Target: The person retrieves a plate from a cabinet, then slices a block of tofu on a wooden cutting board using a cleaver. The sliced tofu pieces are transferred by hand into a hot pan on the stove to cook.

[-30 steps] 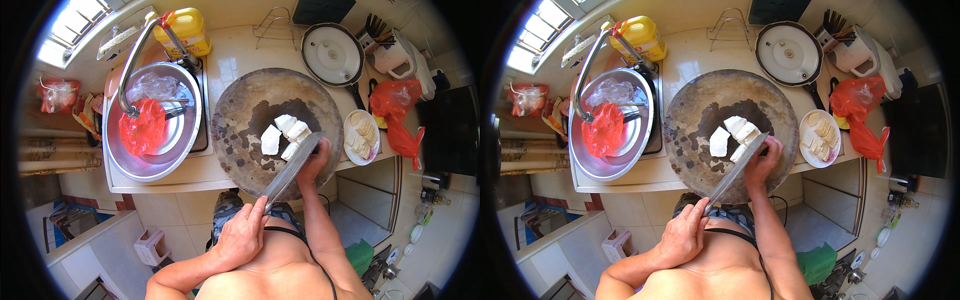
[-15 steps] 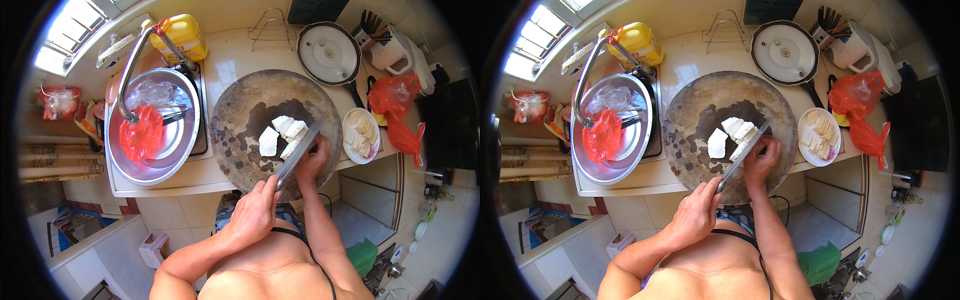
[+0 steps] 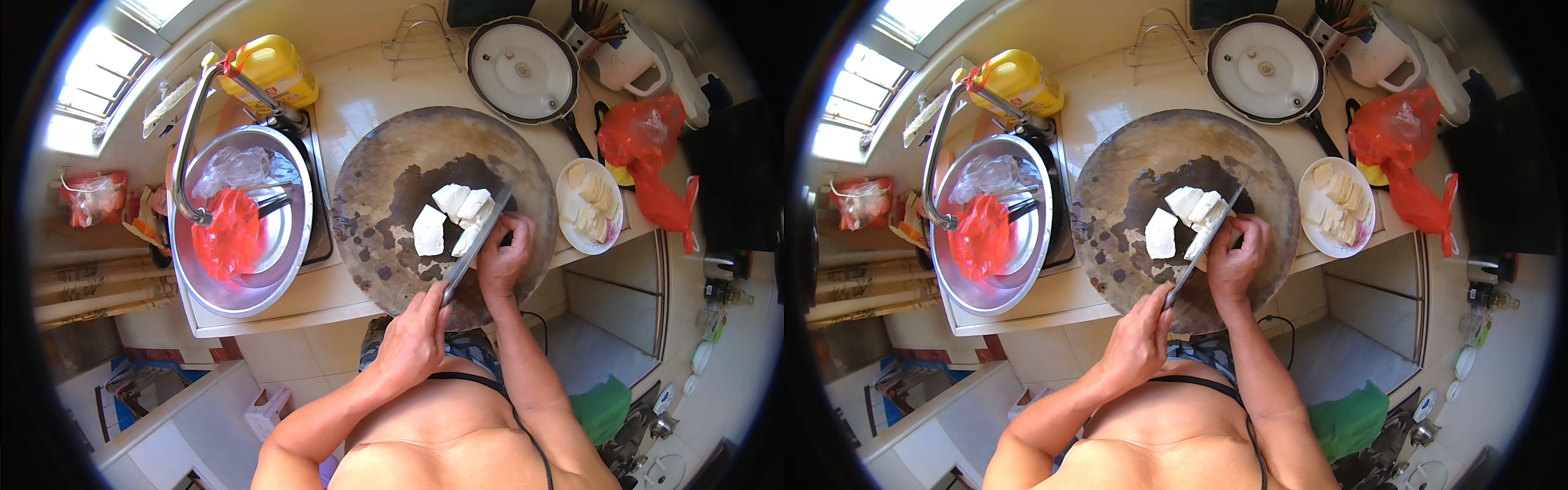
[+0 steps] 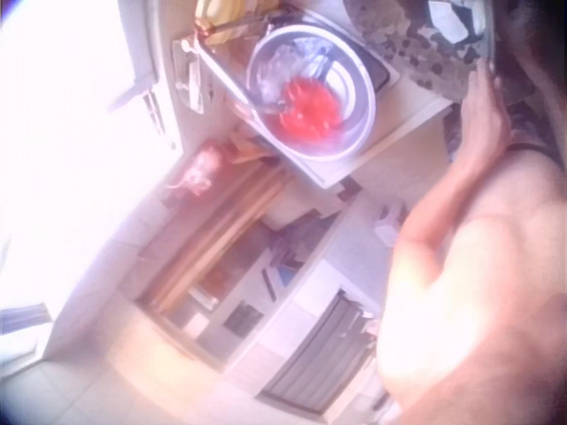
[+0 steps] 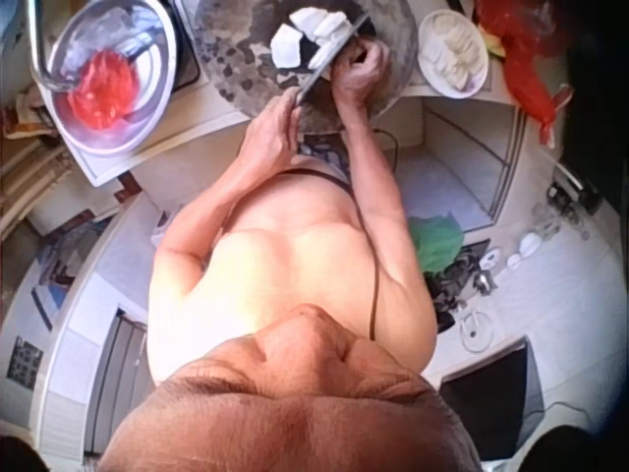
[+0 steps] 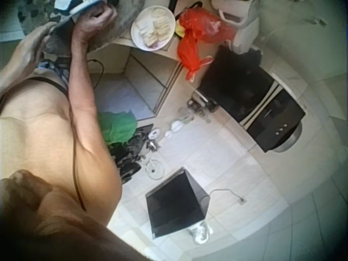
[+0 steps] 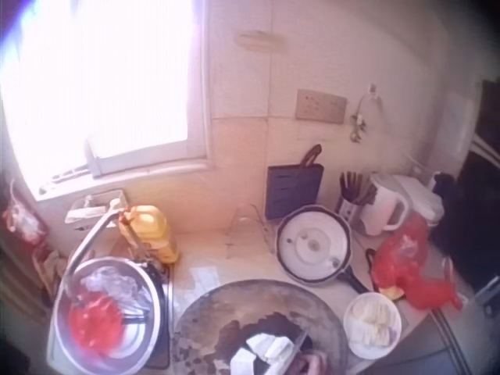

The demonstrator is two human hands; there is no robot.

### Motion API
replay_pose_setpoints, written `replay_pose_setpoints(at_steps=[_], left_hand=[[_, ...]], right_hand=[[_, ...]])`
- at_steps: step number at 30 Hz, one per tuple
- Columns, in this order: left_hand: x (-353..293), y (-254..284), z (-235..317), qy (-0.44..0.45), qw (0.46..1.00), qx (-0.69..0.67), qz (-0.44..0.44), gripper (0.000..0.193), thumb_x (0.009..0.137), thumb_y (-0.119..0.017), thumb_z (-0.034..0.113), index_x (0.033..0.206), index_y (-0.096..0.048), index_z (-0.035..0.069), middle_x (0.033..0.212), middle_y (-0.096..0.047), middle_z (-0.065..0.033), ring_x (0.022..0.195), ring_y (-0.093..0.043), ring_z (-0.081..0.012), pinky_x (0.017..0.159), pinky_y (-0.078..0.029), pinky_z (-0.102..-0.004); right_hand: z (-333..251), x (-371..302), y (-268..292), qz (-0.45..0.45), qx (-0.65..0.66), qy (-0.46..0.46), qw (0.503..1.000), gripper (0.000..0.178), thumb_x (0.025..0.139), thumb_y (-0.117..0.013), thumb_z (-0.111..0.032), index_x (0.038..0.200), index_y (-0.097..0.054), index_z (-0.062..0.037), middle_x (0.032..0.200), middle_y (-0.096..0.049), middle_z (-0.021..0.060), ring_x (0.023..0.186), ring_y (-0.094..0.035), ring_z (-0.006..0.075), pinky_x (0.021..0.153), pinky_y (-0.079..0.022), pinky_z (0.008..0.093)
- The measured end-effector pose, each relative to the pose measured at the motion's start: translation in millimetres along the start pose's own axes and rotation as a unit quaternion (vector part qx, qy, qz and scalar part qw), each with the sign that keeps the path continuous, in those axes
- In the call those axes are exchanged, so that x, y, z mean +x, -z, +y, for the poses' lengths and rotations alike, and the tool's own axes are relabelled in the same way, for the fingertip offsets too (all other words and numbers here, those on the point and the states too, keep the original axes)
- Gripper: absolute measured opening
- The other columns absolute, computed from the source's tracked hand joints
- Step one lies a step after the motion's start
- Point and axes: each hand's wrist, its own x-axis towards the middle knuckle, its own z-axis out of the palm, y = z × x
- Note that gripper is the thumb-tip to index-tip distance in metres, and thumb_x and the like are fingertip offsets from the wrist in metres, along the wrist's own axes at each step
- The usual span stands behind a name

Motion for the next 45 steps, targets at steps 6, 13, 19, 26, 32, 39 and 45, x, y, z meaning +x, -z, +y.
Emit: replay_pose_setpoints(at_steps=[6, 13, 19, 26, 32, 39, 45], left_hand=[[29.5, -18.4, -2.4, -0.011, 0.999, -0.017, 0.028, 0.034, 0.101, -0.054, 0.006, 0.134, -0.051, 0.003, 0.103, -0.063, -0.0258, 0.092, -0.062, -0.0482, 0.076, -0.051, -0.0517], [-38.3, 12.4, -16.5, 0.034, 0.999, -0.026, -0.005, 0.036, 0.100, -0.054, 0.006, 0.137, -0.052, 0.003, 0.101, -0.063, -0.0229, 0.089, -0.063, -0.0429, 0.078, -0.053, -0.0451], [-63.7, 44.3, -37.2, -0.009, 1.000, -0.018, -0.010, 0.035, 0.101, -0.055, 0.008, 0.135, -0.055, 0.003, 0.094, -0.062, -0.0190, 0.079, -0.063, -0.0381, 0.070, -0.053, -0.0444], [-35.9, 50.3, -42.2, 0.030, 0.985, -0.168, -0.005, 0.030, 0.104, -0.054, 0.008, 0.131, -0.059, -0.002, 0.077, -0.058, -0.0102, 0.066, -0.055, -0.0206, 0.062, -0.047, -0.0323], [-34.4, 52.8, -29.1, 0.069, 0.965, -0.248, 0.054, 0.032, 0.105, -0.052, 0.008, 0.135, -0.057, -0.002, 0.074, -0.054, -0.0027, 0.065, -0.049, -0.0119, 0.060, -0.044, -0.0269], [-43.0, 41.9, 6.2, -0.054, 0.995, -0.036, 0.073, 0.038, 0.098, -0.058, 0.001, 0.136, -0.055, -0.003, 0.085, -0.059, -0.0151, 0.068, -0.059, -0.0290, 0.062, -0.050, -0.0382], [-50.7, 26.6, 17.5, -0.025, 0.999, 0.021, 0.014, 0.042, 0.096, -0.060, 0.003, 0.138, -0.052, -0.001, 0.090, -0.060, -0.0182, 0.071, -0.061, -0.0390, 0.061, -0.052, -0.0459]], right_hand=[[-0.8, -1.0, 0.6, -0.007, -0.005, -0.005, 1.000, 0.008, 0.092, -0.065, -0.003, 0.097, -0.060, -0.0001, 0.104, -0.063, 0.0163, 0.099, -0.062, 0.0331, 0.089, -0.049, 0.0403], [-2.2, 1.8, -0.1, -0.013, -0.006, 0.000, 1.000, 0.011, 0.092, -0.066, -0.005, 0.097, -0.058, -0.0005, 0.103, -0.061, 0.0184, 0.100, -0.060, 0.0362, 0.090, -0.048, 0.0445], [-7.3, 4.9, 2.2, -0.022, 0.008, -0.002, 1.000, 0.011, 0.093, -0.067, -0.006, 0.096, -0.058, -0.0008, 0.102, -0.060, 0.0170, 0.099, -0.060, 0.0339, 0.090, -0.048, 0.0428], [-2.2, 4.7, 11.4, -0.029, 0.048, -0.035, 0.998, 0.010, 0.095, -0.065, -0.005, 0.102, -0.061, -0.0004, 0.104, -0.060, 0.0159, 0.098, -0.061, 0.0319, 0.087, -0.050, 0.0397], [2.1, 0.2, 28.1, -0.046, 0.025, -0.023, 0.998, 0.011, 0.095, -0.064, -0.004, 0.105, -0.062, 0.0002, 0.106, -0.061, 0.0157, 0.099, -0.061, 0.0319, 0.087, -0.051, 0.0394], [2.9, -4.1, 27.9, -0.052, 0.031, -0.006, 0.998, 0.014, 0.095, -0.065, -0.004, 0.107, -0.061, 0.0009, 0.107, -0.061, 0.0167, 0.100, -0.061, 0.0329, 0.088, -0.050, 0.0402], [4.7, -7.0, 21.0, -0.045, 0.049, -0.016, 0.998, 0.015, 0.095, -0.065, -0.005, 0.108, -0.060, 0.0005, 0.108, -0.059, 0.0173, 0.099, -0.060, 0.0335, 0.086, -0.050, 0.0400]])
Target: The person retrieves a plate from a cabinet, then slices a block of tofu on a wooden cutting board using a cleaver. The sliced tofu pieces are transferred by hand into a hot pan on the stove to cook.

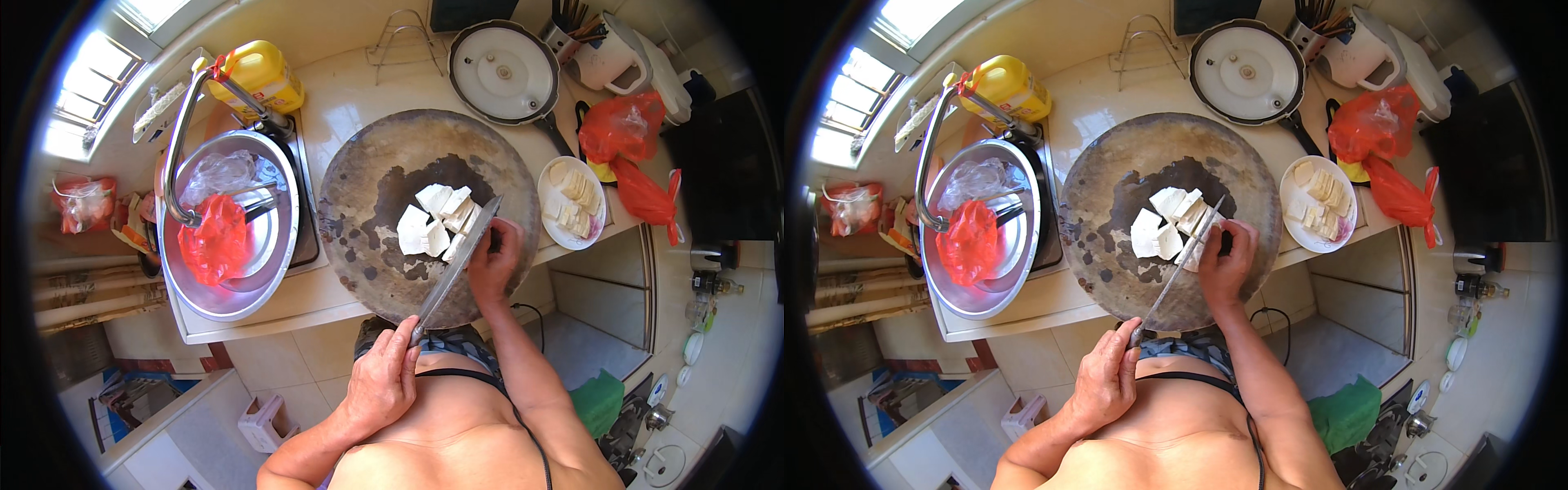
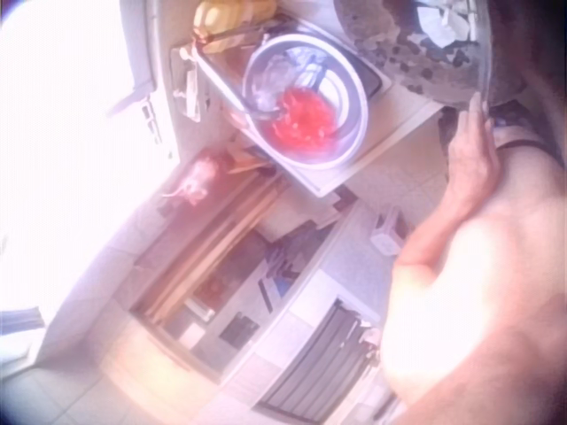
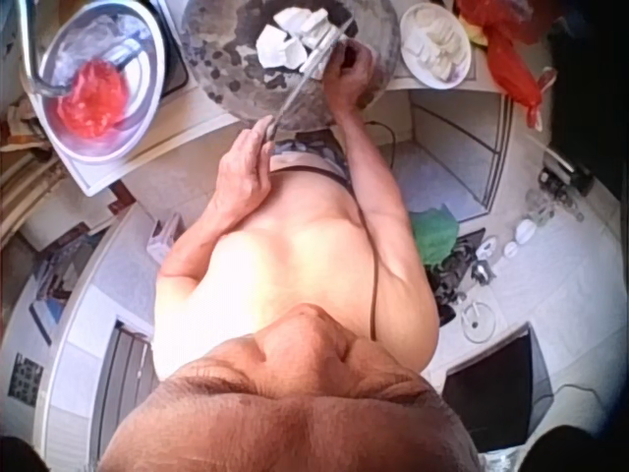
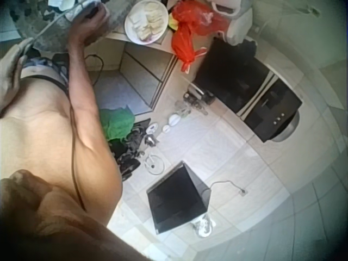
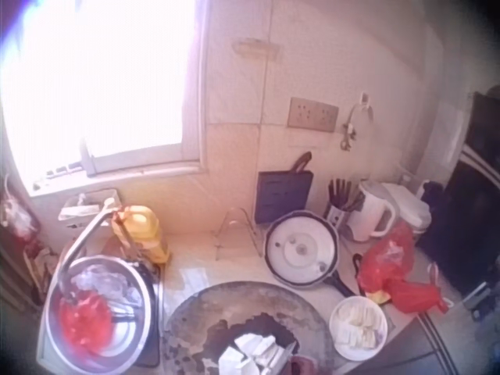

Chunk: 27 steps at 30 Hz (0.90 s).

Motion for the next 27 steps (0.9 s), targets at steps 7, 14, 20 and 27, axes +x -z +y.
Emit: replay_pose_setpoints(at_steps=[7, 14, 20, 27], left_hand=[[-4.8, -2.5, 1.1, 0.011, 1.000, 0.020, -0.017, 0.043, 0.097, -0.060, 0.005, 0.138, -0.052, 0.000, 0.089, -0.060, -0.0176, 0.071, -0.061, -0.0386, 0.061, -0.052, -0.0461], [-6.3, -4.4, 4.8, 0.015, 0.999, 0.033, -0.024, 0.042, 0.098, -0.059, 0.008, 0.139, -0.051, 0.000, 0.091, -0.060, -0.0178, 0.073, -0.062, -0.0384, 0.061, -0.052, -0.0463], [0.4, -2.4, 8.5, 0.023, 0.999, 0.030, -0.037, 0.041, 0.099, -0.058, 0.008, 0.138, -0.050, -0.001, 0.094, -0.060, -0.0197, 0.075, -0.062, -0.0406, 0.064, -0.052, -0.0475], [21.9, -6.4, 11.8, 0.025, 0.999, 0.007, -0.045, 0.040, 0.100, -0.056, 0.009, 0.138, -0.049, -0.001, 0.098, -0.061, -0.0234, 0.080, -0.063, -0.0456, 0.069, -0.052, -0.0518]], right_hand=[[-4.9, 1.8, -0.5, -0.002, -0.015, 0.009, 1.000, 0.014, 0.096, -0.064, -0.006, 0.109, -0.060, -0.0005, 0.109, -0.057, 0.0174, 0.098, -0.059, 0.0341, 0.084, -0.049, 0.0405], [-6.1, 4.1, -0.5, 0.002, -0.041, 0.042, 0.998, 0.015, 0.093, -0.064, -0.003, 0.108, -0.059, -0.0009, 0.108, -0.057, 0.0171, 0.098, -0.058, 0.0345, 0.083, -0.049, 0.0412], [-5.9, 5.8, -1.9, 0.007, -0.041, 0.039, 0.998, 0.013, 0.091, -0.064, -0.001, 0.103, -0.060, -0.0009, 0.105, -0.056, 0.0166, 0.096, -0.058, 0.0346, 0.081, -0.049, 0.0413], [-3.9, 6.2, -2.5, 0.002, -0.040, 0.011, 0.999, 0.010, 0.091, -0.064, -0.002, 0.099, -0.060, -0.0008, 0.101, -0.056, 0.0165, 0.092, -0.058, 0.0350, 0.079, -0.048, 0.0418]])
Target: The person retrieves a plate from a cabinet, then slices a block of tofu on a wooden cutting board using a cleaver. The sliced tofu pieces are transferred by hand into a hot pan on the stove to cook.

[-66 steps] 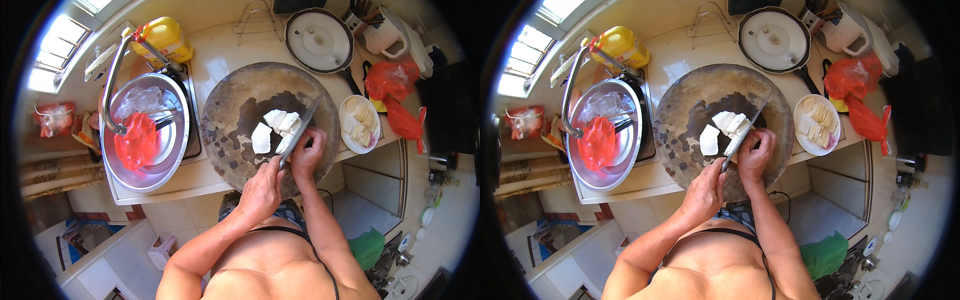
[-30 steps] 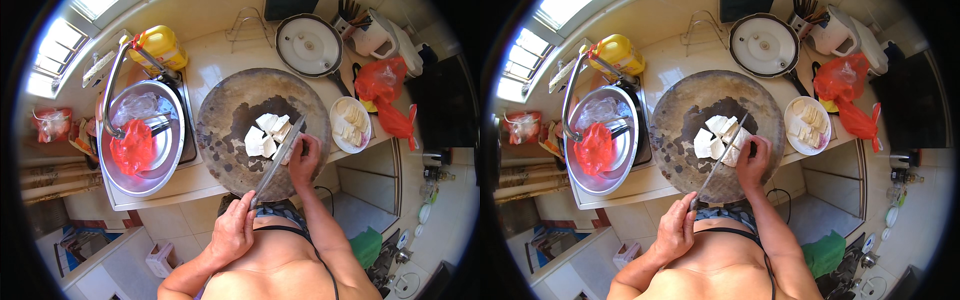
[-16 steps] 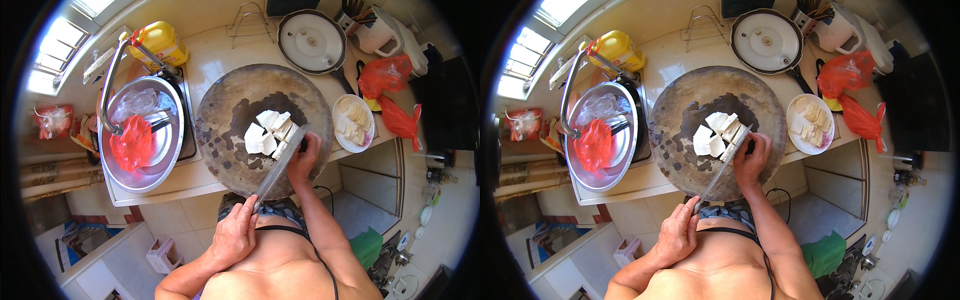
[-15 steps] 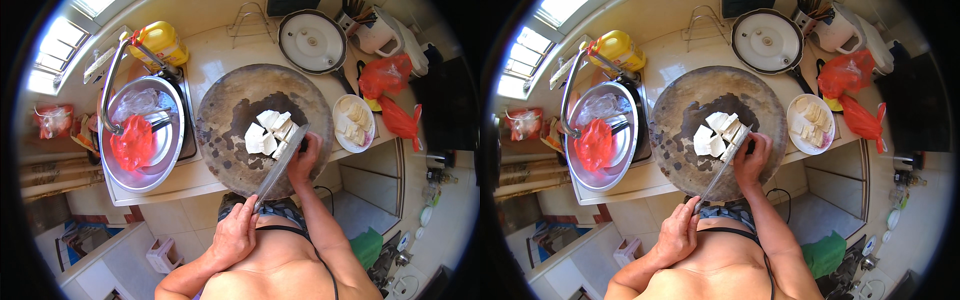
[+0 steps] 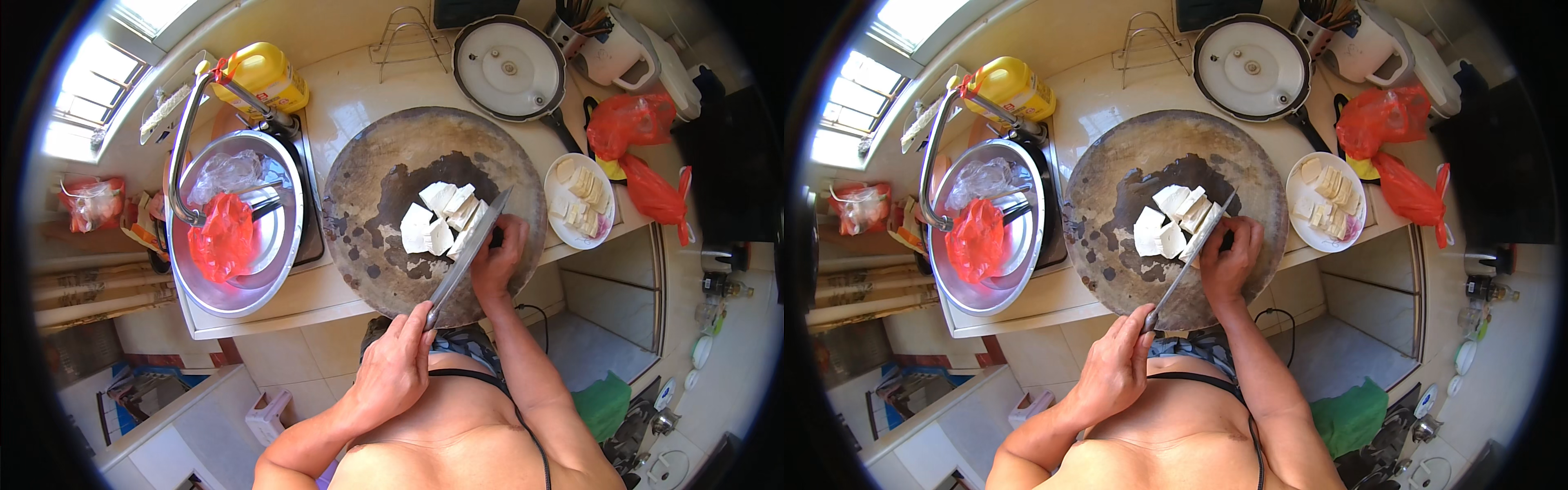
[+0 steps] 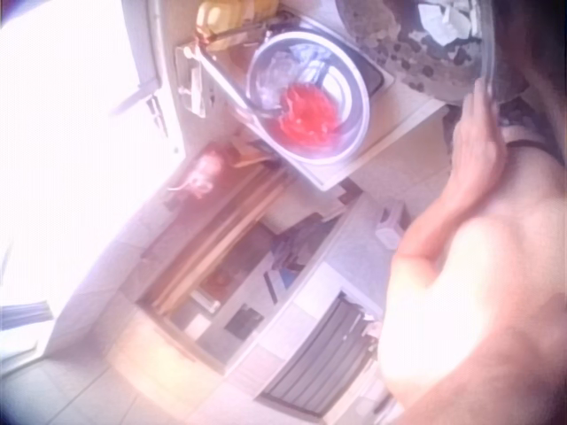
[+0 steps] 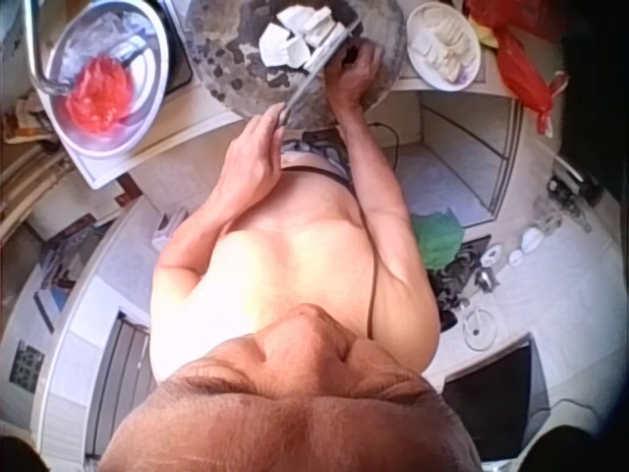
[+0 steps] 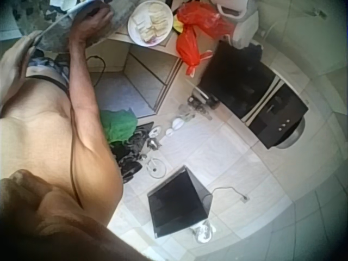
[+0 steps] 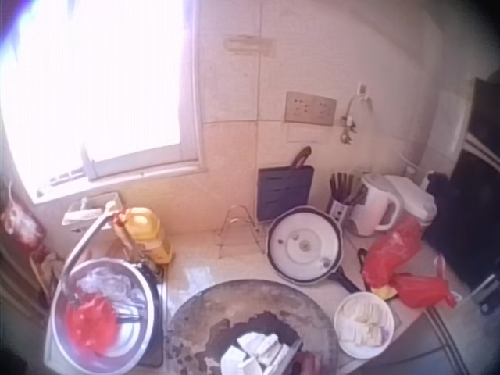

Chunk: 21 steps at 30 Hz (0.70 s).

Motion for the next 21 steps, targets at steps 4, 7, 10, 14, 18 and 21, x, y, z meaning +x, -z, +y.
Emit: replay_pose_setpoints(at_steps=[4, 7, 10, 14, 18, 21], left_hand=[[22.0, -11.6, 0.7, -0.012, 1.000, -0.005, 0.022, 0.038, 0.101, -0.055, 0.008, 0.137, -0.049, 0.000, 0.097, -0.061, -0.0236, 0.080, -0.062, -0.0452, 0.069, -0.052, -0.0509], [28.7, -17.1, -1.1, -0.019, 0.999, -0.012, 0.038, 0.036, 0.100, -0.055, 0.005, 0.136, -0.052, 0.000, 0.094, -0.062, -0.0227, 0.078, -0.061, -0.0429, 0.069, -0.050, -0.0480], [17.7, -11.9, -5.6, 0.003, 1.000, -0.014, 0.018, 0.036, 0.101, -0.055, 0.007, 0.137, -0.051, 0.000, 0.096, -0.061, -0.0230, 0.079, -0.062, -0.0439, 0.069, -0.051, -0.0490], [2.8, -12.1, -11.7, 0.018, 1.000, -0.022, 0.009, 0.037, 0.101, -0.054, 0.010, 0.137, -0.050, 0.002, 0.099, -0.061, -0.0236, 0.082, -0.063, -0.0468, 0.070, -0.052, -0.0525], [23.5, -30.9, -18.6, 0.003, 0.999, -0.021, 0.045, 0.035, 0.100, -0.055, 0.002, 0.135, -0.053, -0.001, 0.097, -0.063, -0.0231, 0.081, -0.063, -0.0427, 0.072, -0.052, -0.0449], [51.6, -45.2, -21.1, -0.013, 0.997, -0.034, 0.065, 0.034, 0.101, -0.054, 0.003, 0.134, -0.053, -0.001, 0.102, -0.064, -0.0261, 0.087, -0.063, -0.0466, 0.076, -0.052, -0.0470]], right_hand=[[2.4, -0.2, -1.6, 0.010, -0.021, 0.013, 1.000, 0.010, 0.091, -0.065, -0.003, 0.099, -0.060, -0.0005, 0.101, -0.056, 0.0166, 0.093, -0.058, 0.0359, 0.079, -0.048, 0.0432], [2.1, -1.1, -1.3, 0.006, -0.008, -0.009, 1.000, 0.011, 0.092, -0.064, -0.005, 0.100, -0.060, -0.0004, 0.102, -0.056, 0.0169, 0.093, -0.058, 0.0363, 0.080, -0.048, 0.0440], [0.0, -1.3, -0.5, 0.009, -0.022, 0.001, 1.000, 0.010, 0.092, -0.064, -0.006, 0.100, -0.060, -0.0010, 0.102, -0.057, 0.0167, 0.094, -0.058, 0.0359, 0.081, -0.048, 0.0437], [-2.6, -0.4, -1.1, 0.009, -0.019, -0.008, 1.000, 0.009, 0.093, -0.065, -0.006, 0.099, -0.060, -0.0021, 0.102, -0.058, 0.0161, 0.095, -0.058, 0.0354, 0.082, -0.048, 0.0434], [-2.8, 1.1, -2.1, 0.013, -0.033, -0.002, 0.999, 0.009, 0.092, -0.065, -0.006, 0.099, -0.060, -0.0022, 0.101, -0.058, 0.0161, 0.096, -0.058, 0.0354, 0.084, -0.048, 0.0436], [-2.8, 1.5, -2.6, 0.011, -0.038, -0.003, 0.999, 0.009, 0.092, -0.065, -0.006, 0.099, -0.060, -0.0019, 0.102, -0.058, 0.0164, 0.097, -0.058, 0.0357, 0.085, -0.047, 0.0438]])
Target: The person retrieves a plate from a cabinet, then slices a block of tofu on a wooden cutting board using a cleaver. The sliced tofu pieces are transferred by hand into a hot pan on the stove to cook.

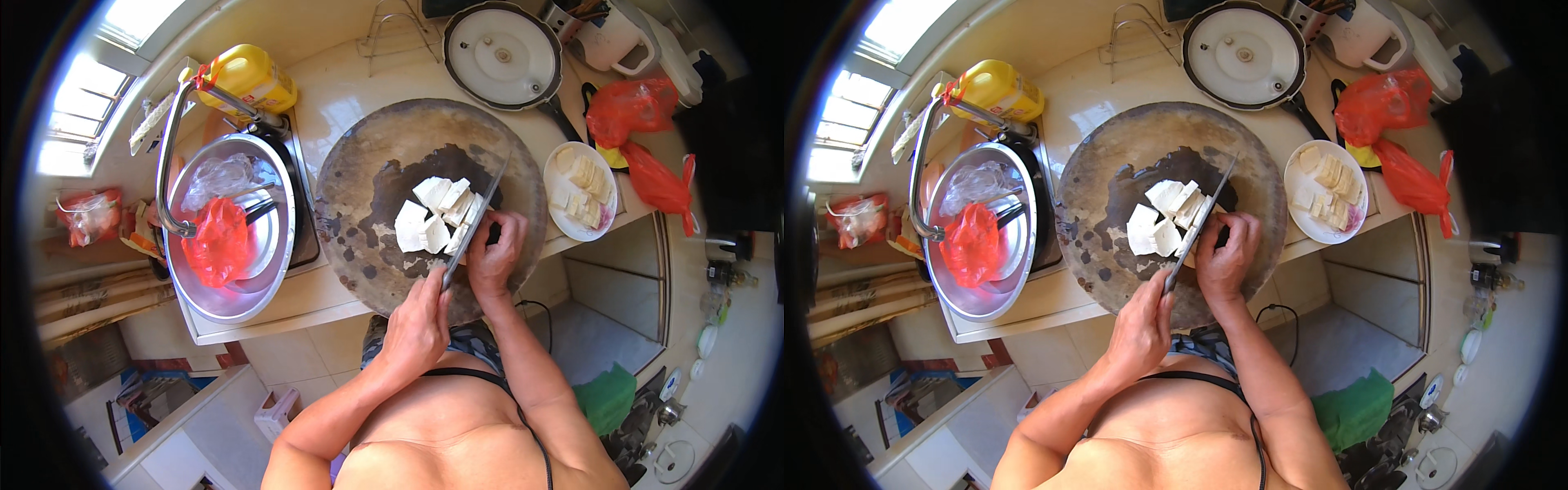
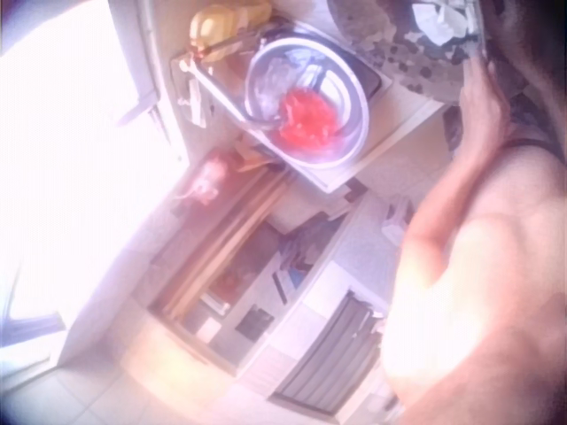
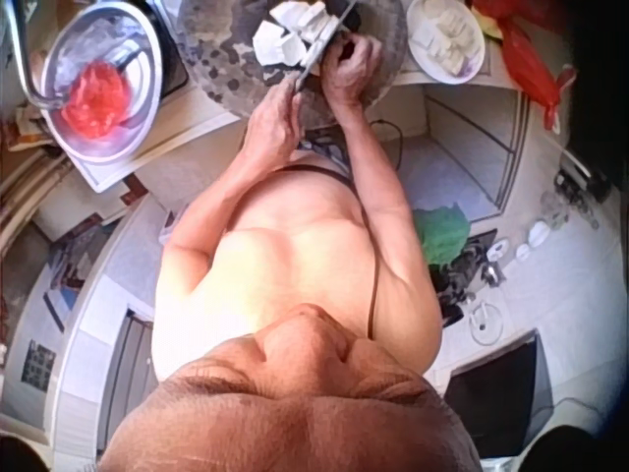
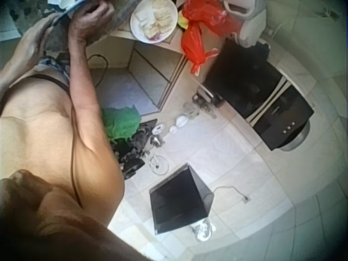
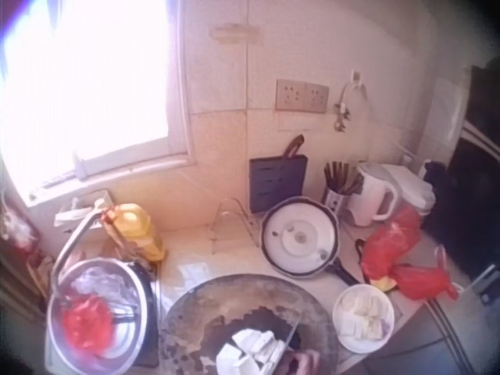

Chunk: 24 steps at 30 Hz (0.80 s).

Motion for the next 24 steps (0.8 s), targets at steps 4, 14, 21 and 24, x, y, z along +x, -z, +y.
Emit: replay_pose_setpoints(at_steps=[4, 14, 21, 24], left_hand=[[6.7, -5.9, -2.2, 0.011, 1.000, -0.009, -0.001, 0.034, 0.101, -0.053, 0.004, 0.134, -0.053, 0.000, 0.103, -0.063, -0.0267, 0.091, -0.063, -0.0466, 0.078, -0.052, -0.0477], [-88.8, 55.5, -24.1, -0.009, 0.999, 0.031, -0.031, 0.036, 0.100, -0.056, 0.007, 0.135, -0.054, 0.002, 0.092, -0.062, -0.0183, 0.076, -0.063, -0.0387, 0.066, -0.052, -0.0455], [-86.7, 69.1, -6.7, -0.039, 0.998, -0.027, 0.041, 0.035, 0.098, -0.056, -0.002, 0.133, -0.057, -0.004, 0.081, -0.057, -0.0142, 0.066, -0.056, -0.0275, 0.062, -0.048, -0.0364], [-77.1, 53.8, 3.2, -0.038, 0.997, -0.038, 0.054, 0.036, 0.098, -0.057, -0.002, 0.134, -0.055, -0.005, 0.082, -0.056, -0.0153, 0.065, -0.055, -0.0293, 0.062, -0.048, -0.0378]], right_hand=[[-0.6, -2.5, -0.3, 0.000, -0.001, -0.006, 1.000, 0.011, 0.092, -0.065, -0.005, 0.101, -0.059, -0.0012, 0.103, -0.057, 0.0169, 0.097, -0.058, 0.0361, 0.086, -0.047, 0.0439], [1.3, 0.2, 0.0, 0.001, -0.007, 0.037, 0.999, 0.013, 0.097, -0.064, -0.011, 0.102, -0.059, -0.0002, 0.102, -0.057, 0.0171, 0.098, -0.058, 0.0345, 0.087, -0.046, 0.0430], [1.5, -2.5, 5.8, -0.012, 0.020, 0.022, 0.999, 0.011, 0.098, -0.061, -0.008, 0.105, -0.060, 0.0000, 0.105, -0.058, 0.0172, 0.101, -0.057, 0.0354, 0.089, -0.047, 0.0441], [5.2, -3.9, 8.4, -0.010, 0.041, 0.019, 0.999, 0.011, 0.100, -0.059, -0.008, 0.108, -0.060, 0.0009, 0.105, -0.058, 0.0177, 0.101, -0.058, 0.0354, 0.088, -0.047, 0.0432]])
